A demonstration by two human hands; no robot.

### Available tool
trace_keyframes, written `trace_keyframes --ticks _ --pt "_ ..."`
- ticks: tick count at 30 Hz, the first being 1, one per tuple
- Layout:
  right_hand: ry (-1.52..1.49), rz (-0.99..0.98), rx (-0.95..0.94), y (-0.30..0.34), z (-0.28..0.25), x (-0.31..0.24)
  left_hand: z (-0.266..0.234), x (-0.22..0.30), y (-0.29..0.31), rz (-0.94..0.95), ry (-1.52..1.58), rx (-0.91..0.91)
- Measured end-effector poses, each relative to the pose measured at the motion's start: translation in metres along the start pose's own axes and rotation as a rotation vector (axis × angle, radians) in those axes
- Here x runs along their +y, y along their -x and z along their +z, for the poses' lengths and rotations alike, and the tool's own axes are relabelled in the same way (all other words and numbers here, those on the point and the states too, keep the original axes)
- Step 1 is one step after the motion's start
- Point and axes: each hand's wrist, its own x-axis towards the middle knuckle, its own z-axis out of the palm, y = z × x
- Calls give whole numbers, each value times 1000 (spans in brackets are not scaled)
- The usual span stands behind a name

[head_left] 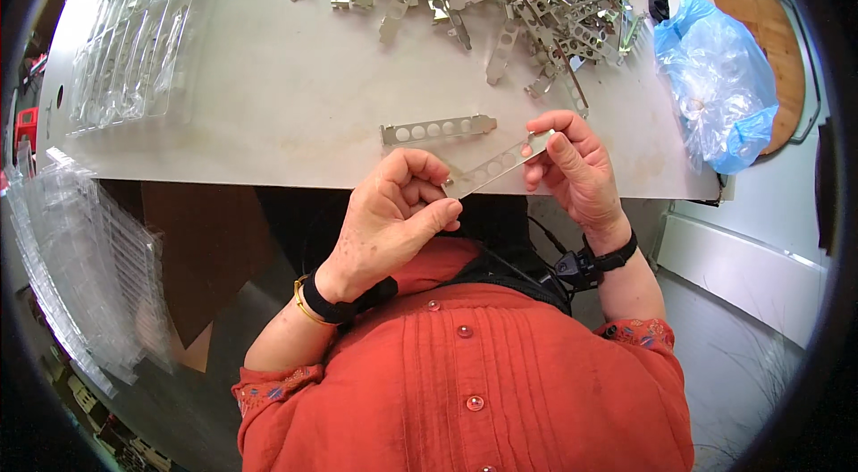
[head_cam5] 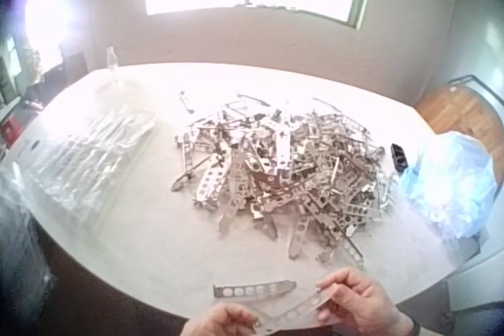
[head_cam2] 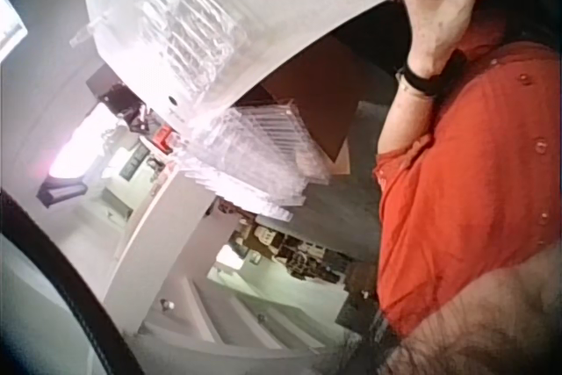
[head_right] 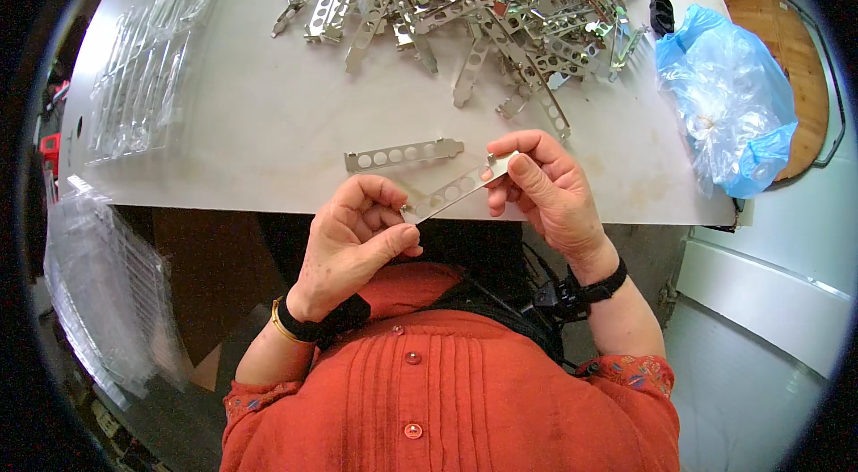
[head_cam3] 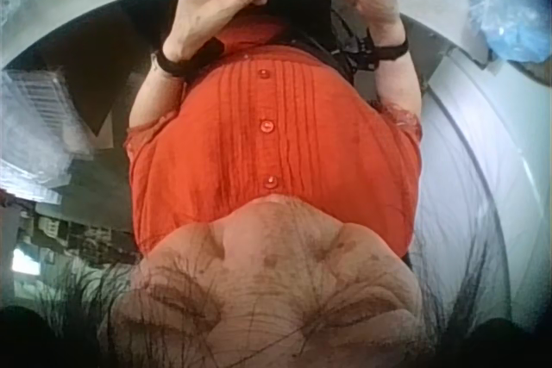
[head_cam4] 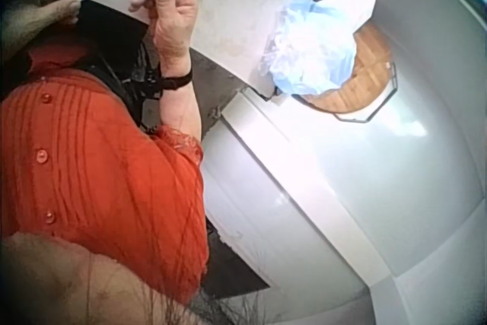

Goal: Putting metal brackets into small plastic bags and organizing them into trays.

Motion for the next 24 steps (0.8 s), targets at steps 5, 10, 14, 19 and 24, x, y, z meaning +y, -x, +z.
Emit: trace_keyframes --ticks 5,10,14,19,24 --pt "-3 1 -3 0 0 0 1 -2 0 15 17 2" --pt "-10 -15 -15 -1 -3 2 -1 -2 -1 26 -6 -7" --pt "-54 -62 -60 1 -5 3 1 -4 -2 58 31 3" --pt "-17 -81 -70 1 -6 7 0 -4 -2 60 15 39" --pt "-1 -60 -37 2 -1 4 2 1 -2 10 71 72"
